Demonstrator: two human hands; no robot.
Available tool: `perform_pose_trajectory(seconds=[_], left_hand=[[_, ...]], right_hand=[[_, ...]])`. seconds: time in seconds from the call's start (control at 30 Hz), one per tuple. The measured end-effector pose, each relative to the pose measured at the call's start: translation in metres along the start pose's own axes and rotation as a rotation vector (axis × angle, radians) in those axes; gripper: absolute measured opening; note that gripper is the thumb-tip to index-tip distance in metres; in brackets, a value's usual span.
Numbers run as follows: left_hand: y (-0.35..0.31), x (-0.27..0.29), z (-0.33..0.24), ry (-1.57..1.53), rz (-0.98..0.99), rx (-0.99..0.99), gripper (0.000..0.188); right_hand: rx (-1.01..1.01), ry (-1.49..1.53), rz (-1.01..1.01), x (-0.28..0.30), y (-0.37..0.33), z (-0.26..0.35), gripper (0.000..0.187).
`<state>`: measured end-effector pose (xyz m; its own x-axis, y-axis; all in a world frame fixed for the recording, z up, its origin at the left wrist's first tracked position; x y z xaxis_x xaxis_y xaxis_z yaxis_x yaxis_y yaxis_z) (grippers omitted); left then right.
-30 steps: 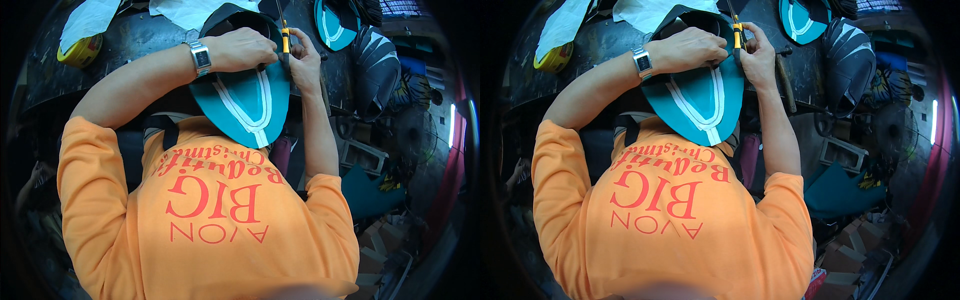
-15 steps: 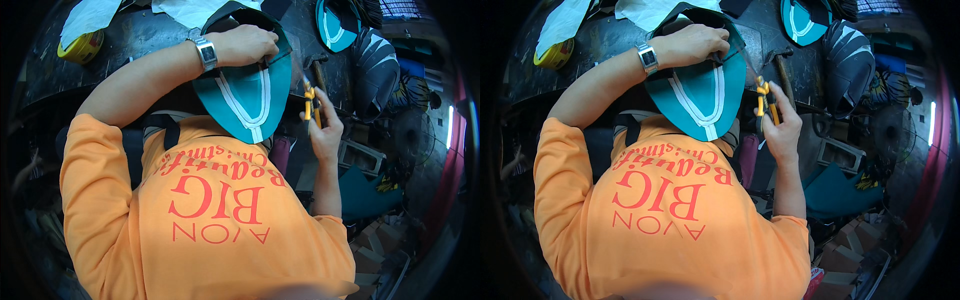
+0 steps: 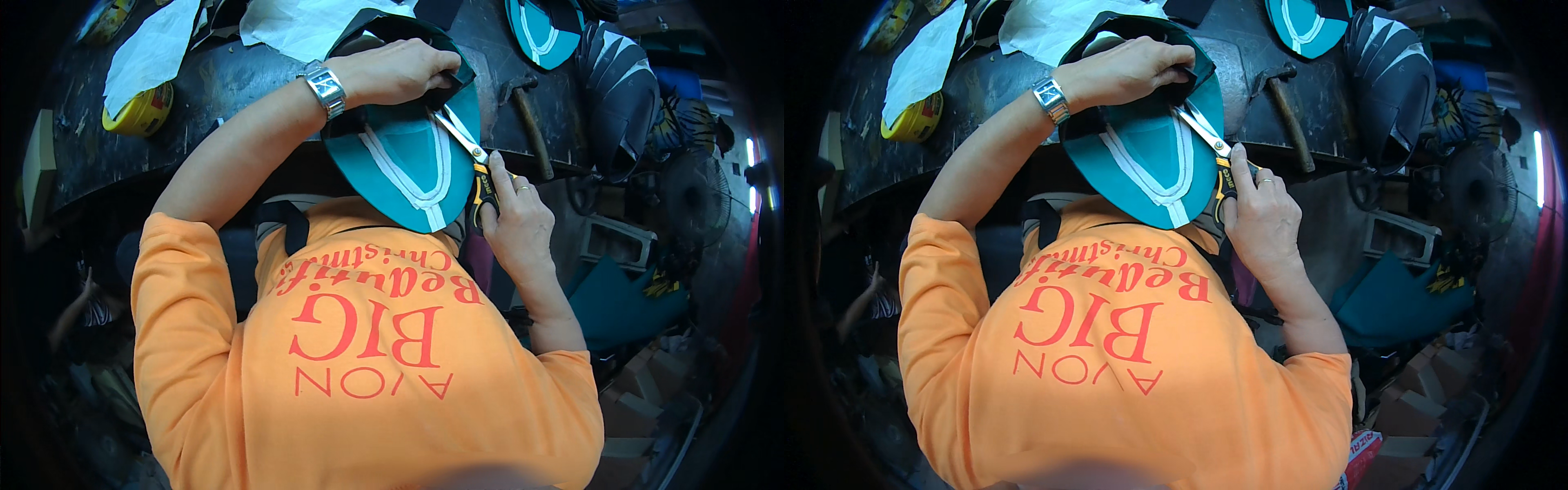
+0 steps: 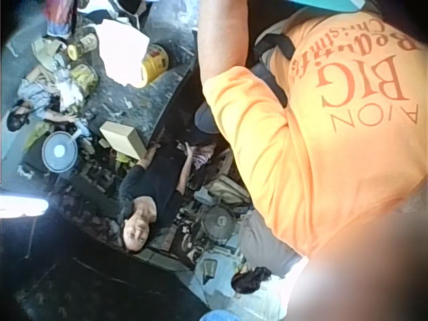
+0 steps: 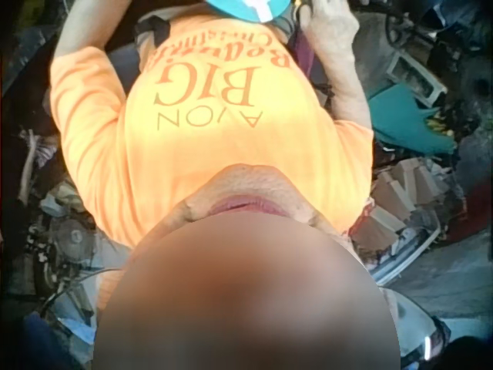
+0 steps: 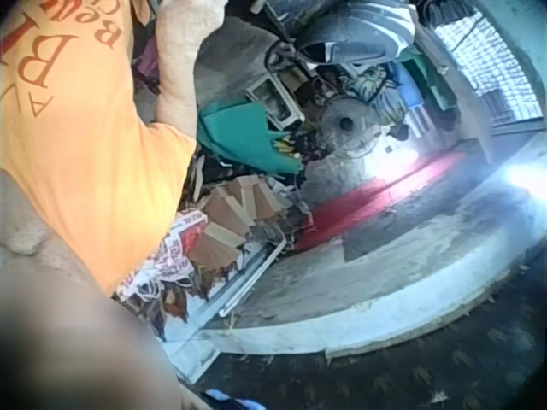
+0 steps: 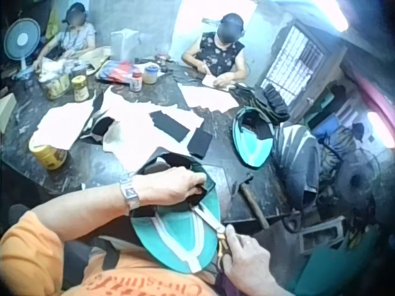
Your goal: The person assembles a shoe by placing white paper inside, positioning black fabric pieces, and securing them with a hammer. They repeat this process for multiple sections of the shoe, using scissors to trim excess material and ensuring proper alignment.
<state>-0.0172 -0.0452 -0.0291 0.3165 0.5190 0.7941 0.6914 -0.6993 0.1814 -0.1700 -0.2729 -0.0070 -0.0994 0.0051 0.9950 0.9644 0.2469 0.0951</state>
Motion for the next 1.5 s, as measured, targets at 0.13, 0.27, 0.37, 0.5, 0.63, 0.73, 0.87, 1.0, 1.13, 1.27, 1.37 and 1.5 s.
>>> perform_pose_trajectory(seconds=[0.13,0.27,0.37,0.5,0.63,0.73,0.87,1.0,1.13,1.27,1.37,1.5], left_hand=[[0.005,-0.004,0.002,0.001,-0.019,0.04,0.02],[0.007,-0.008,0.002,0.001,-0.057,0.029,0.023],[0.008,-0.008,0.002,0.011,-0.05,0.042,0.025],[0.01,-0.009,0.001,0.033,-0.052,0.04,0.025],[0.009,-0.01,0.0,0.013,-0.049,0.058,0.025],[0.004,-0.002,-0.004,0.016,-0.066,-0.04,0.025],[-0.017,0.018,-0.023,0.116,-0.188,-0.26,0.037],[-0.062,0.035,-0.035,0.037,-0.486,-0.314,0.04],[-0.111,0.029,-0.023,0.177,-0.889,-0.092,0.042],[-0.163,0.0,-0.012,-0.027,-1.032,0.161,0.056],[-0.176,-0.028,-0.011,-0.637,-1.042,0.312,0.06],[-0.165,-0.039,-0.019,-0.711,-0.92,0.346,0.075]], right_hand=[[0.037,0.003,0.018,-0.002,0.0,0.003,0.066],[0.051,-0.007,0.011,-0.009,0.001,0.003,0.063],[0.066,-0.038,-0.007,-0.011,0.0,0.002,0.062],[0.062,-0.025,-0.002,-0.013,-0.001,0.001,0.059],[0.009,0.003,0.074,-0.015,0.002,-0.002,0.058],[0.027,0.305,0.006,-0.002,0.007,-0.012,0.065],[-0.303,0.781,0.189,0.018,0.011,-0.047,0.075],[-0.33,0.858,-0.052,0.013,0.033,-0.091,0.055],[-0.415,0.436,-0.173,-0.022,0.068,-0.157,0.04],[-0.391,0.406,-0.18,-0.07,0.094,-0.195,0.038],[-0.353,0.441,-0.162,-0.08,0.11,-0.208,0.039],[-0.271,0.249,-0.061,-0.067,0.121,-0.206,0.043]])
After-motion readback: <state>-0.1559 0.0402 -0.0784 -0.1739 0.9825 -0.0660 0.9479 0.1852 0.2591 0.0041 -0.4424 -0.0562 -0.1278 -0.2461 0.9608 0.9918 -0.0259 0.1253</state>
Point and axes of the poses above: each hand's wrist, its own y-axis towards the middle knuckle, its own x-axis out of the back of the hand, z = x × y, the point moved 2 cm from there along y, towards the middle knuckle, and after that the axes turned 8 degrees about -x, right-handed, at the moved point
